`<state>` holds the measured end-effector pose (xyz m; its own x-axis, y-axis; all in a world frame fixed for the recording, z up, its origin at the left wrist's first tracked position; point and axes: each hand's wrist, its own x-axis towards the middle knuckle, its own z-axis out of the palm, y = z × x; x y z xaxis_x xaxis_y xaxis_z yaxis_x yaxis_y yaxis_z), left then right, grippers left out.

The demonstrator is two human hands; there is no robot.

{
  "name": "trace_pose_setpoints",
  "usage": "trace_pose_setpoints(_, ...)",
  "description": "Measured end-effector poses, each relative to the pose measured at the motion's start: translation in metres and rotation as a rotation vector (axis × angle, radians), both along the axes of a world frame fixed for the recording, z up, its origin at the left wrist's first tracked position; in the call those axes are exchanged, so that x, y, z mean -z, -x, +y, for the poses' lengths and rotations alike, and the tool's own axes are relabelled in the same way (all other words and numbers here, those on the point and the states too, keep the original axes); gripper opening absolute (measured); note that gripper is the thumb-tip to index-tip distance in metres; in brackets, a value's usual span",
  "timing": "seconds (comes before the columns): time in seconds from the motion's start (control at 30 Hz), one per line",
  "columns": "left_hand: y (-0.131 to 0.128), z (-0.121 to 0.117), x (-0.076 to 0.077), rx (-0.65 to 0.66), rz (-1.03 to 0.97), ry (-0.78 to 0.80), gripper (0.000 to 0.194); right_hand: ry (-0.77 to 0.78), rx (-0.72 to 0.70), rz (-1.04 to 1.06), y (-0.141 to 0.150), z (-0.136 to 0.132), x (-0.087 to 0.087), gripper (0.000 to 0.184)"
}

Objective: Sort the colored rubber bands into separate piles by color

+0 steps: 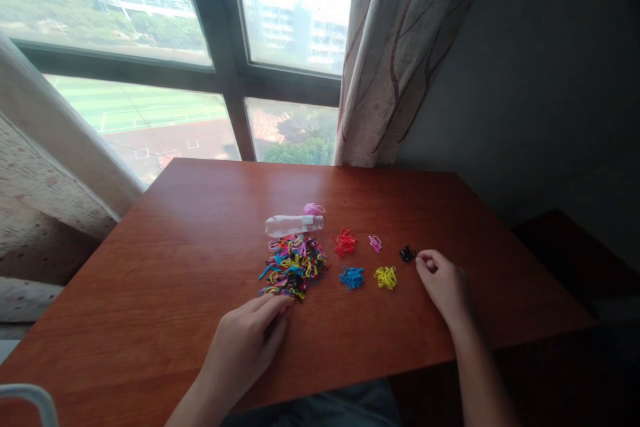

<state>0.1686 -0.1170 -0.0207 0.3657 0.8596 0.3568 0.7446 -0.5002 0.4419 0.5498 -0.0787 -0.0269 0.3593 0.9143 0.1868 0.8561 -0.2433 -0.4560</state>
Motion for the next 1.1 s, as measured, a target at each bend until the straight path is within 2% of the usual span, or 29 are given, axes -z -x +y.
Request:
trace_pose_setpoints(0.37, -0.001, -0.001, 0.0, -0.006, 0.016, 0.009, 0.022, -0.08, 0.029, 0.053, 0.015, -0.008, -0.008, 0.026)
trace_pose_setpoints(0.53, -0.001, -0.001, 0.001, -0.016, 0.013, 0.004, 0.021, -0.139, -0.063, 0.129, 0.053, -0.02, -0.014, 0.028)
trace_pose_setpoints(0.67, 0.001, -0.001, 0.001, -0.068, -0.004, -0.015, 0.02, -0.14, -0.237, 0.207, 0.098, -0.033, -0.012, 0.027)
trace_pose_setpoints(0.83, 0.002, -0.001, 0.003, -0.189, -0.004, -0.028, 0.018, -0.074, -0.434, 0.284, 0.147, -0.044, -0.003, 0.016)
trace_pose_setpoints(0.97, 0.001, 0.0, 0.004, -0.221, 0.036, -0.03, 0.019, -0.04, -0.469, 0.276, 0.165, -0.045, 0.001, 0.013)
trace_pose_setpoints(1.1, 0.001, -0.001, 0.006, -0.225, 0.085, -0.017, 0.019, -0.053, -0.476, 0.24, 0.168, -0.046, 0.002, 0.014)
